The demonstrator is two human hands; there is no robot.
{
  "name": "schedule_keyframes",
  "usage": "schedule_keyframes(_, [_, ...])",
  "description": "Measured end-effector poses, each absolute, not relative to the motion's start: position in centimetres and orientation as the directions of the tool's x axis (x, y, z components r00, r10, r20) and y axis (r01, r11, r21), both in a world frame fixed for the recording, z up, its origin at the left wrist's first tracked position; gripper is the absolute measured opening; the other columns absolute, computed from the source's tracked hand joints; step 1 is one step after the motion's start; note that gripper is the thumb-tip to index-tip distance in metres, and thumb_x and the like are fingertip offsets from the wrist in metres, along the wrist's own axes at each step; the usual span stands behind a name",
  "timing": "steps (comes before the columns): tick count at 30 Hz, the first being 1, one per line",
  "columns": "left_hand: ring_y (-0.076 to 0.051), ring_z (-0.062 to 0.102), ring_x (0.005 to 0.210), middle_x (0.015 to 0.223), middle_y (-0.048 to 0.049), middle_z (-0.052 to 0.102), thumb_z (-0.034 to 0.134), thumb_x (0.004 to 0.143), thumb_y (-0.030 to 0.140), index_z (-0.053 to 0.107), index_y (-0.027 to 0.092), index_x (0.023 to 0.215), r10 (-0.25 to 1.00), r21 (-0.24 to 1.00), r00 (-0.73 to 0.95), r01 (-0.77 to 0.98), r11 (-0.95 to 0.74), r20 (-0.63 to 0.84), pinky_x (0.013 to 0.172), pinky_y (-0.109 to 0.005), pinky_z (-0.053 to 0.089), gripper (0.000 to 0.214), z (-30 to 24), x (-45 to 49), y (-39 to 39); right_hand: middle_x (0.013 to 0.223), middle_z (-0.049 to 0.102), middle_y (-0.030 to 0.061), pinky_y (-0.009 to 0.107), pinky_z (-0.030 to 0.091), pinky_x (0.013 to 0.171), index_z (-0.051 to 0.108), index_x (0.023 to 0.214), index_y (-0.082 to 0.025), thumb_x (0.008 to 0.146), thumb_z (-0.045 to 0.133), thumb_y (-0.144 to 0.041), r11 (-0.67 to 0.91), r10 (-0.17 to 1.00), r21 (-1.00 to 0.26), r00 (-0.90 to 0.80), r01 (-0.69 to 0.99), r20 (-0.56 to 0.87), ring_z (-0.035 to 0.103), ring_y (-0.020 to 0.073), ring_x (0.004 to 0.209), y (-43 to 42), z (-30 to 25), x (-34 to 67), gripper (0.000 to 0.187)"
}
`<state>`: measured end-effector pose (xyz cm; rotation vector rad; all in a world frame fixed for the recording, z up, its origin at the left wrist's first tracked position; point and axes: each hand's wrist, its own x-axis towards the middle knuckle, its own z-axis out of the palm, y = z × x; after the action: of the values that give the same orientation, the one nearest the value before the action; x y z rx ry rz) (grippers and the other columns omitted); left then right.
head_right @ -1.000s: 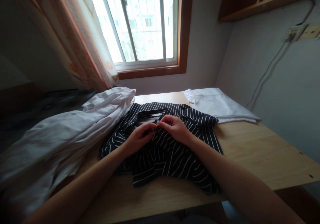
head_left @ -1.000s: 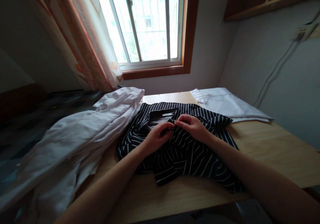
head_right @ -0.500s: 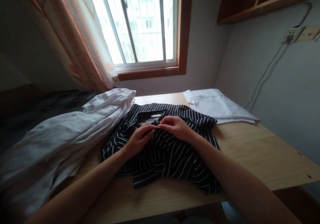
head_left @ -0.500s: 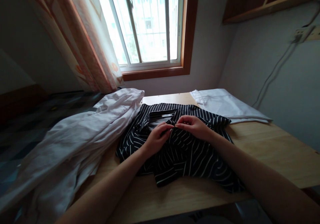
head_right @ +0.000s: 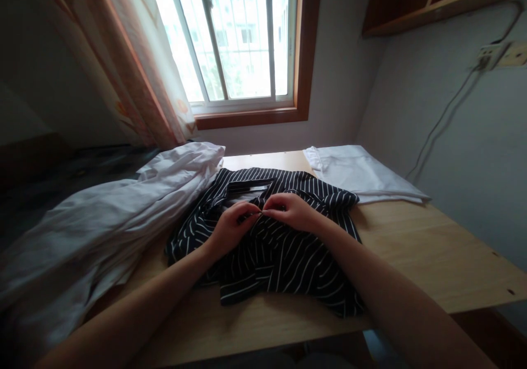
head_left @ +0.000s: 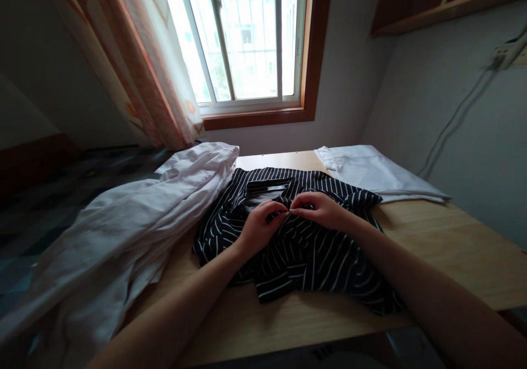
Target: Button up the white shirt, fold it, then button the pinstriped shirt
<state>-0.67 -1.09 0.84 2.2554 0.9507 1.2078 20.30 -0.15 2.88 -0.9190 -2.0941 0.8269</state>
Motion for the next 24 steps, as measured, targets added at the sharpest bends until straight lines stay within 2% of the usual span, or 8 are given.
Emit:
schedule_keyframes(6, [-0.018, 0.064, 0.080, 0.086, -0.0027, 0.068, 0.064, 0.086, 0.021, 0.067, 0.021, 0.087, 0.728, 0.554, 0.377, 0.477, -0.682, 0.572, 0.075, -0.031, 0.052, 0.004, 1.1, -0.4, -1.6, 0.082, 0.071, 0.0021, 0.032, 0.051, 0.076, 0.071, 0.082, -0.022, 0.085, 0.063, -0.034, 0.529, 0.804, -0.765, -0.508, 0.369, 0.310, 0.062, 0.0159, 0.077, 0.1, 2.8, 20.6, 0.015])
schedule_keyframes(11, [-0.018, 0.065, 0.079, 0.086, -0.0016, 0.068, 0.066, 0.086, 0.027, 0.067, 0.022, 0.084, 0.743, 0.460, 0.390, 0.602, -0.653, 0.544, 0.074, -0.031, 0.052, 0.005, 1.8, -0.2, -2.1, 0.082, 0.070, 0.0021, 0.031, 0.049, 0.073, 0.071, 0.084, -0.021, 0.085, 0.062, -0.035, 0.512, 0.798, -0.788, -0.528, 0.343, 0.290, 0.062, 0.0157, 0.077, 0.2, 2.8, 20.7, 0.016])
schedule_keyframes(16, [-0.018, 0.067, 0.080, 0.088, -0.0011, 0.071, 0.068, 0.085, 0.024, 0.068, 0.023, 0.087, 0.731, 0.425, 0.407, 0.617, -0.662, 0.548, 0.075, -0.030, 0.052, 0.002, 1.9, -0.1, -2.5, 0.082, 0.069, 0.0019, 0.030, 0.048, 0.071, 0.070, 0.085, -0.021, 0.084, 0.063, -0.038, 0.472, 0.796, -0.818, -0.556, 0.327, 0.237, 0.061, 0.0151, 0.076, 0.3, 2.9, 21.1, 0.019])
schedule_keyframes(21, [-0.015, 0.066, 0.072, 0.087, -0.0007, 0.071, 0.059, 0.092, 0.025, 0.070, 0.024, 0.093, 0.670, 0.281, 0.461, 0.659, -0.698, 0.583, 0.065, -0.026, 0.048, 0.011, 1.9, -0.5, -2.6, 0.080, 0.066, 0.0013, 0.029, 0.047, 0.070, 0.068, 0.082, -0.021, 0.083, 0.065, -0.042, 0.404, 0.801, -0.863, -0.573, 0.303, 0.174, 0.058, 0.0144, 0.074, 0.3, 3.1, 21.4, 0.022])
schedule_keyframes(24, [-0.015, 0.064, 0.072, 0.085, -0.0018, 0.069, 0.057, 0.094, 0.033, 0.069, 0.022, 0.087, 0.659, 0.255, 0.430, 0.683, -0.684, 0.617, 0.065, -0.025, 0.046, 0.018, 2.5, -1.2, -2.1, 0.078, 0.063, 0.0005, 0.029, 0.047, 0.069, 0.066, 0.081, -0.021, 0.082, 0.065, -0.045, 0.375, 0.840, -0.898, -0.494, 0.231, 0.224, 0.056, 0.0140, 0.073, 0.4, 3.3, 21.5, 0.024])
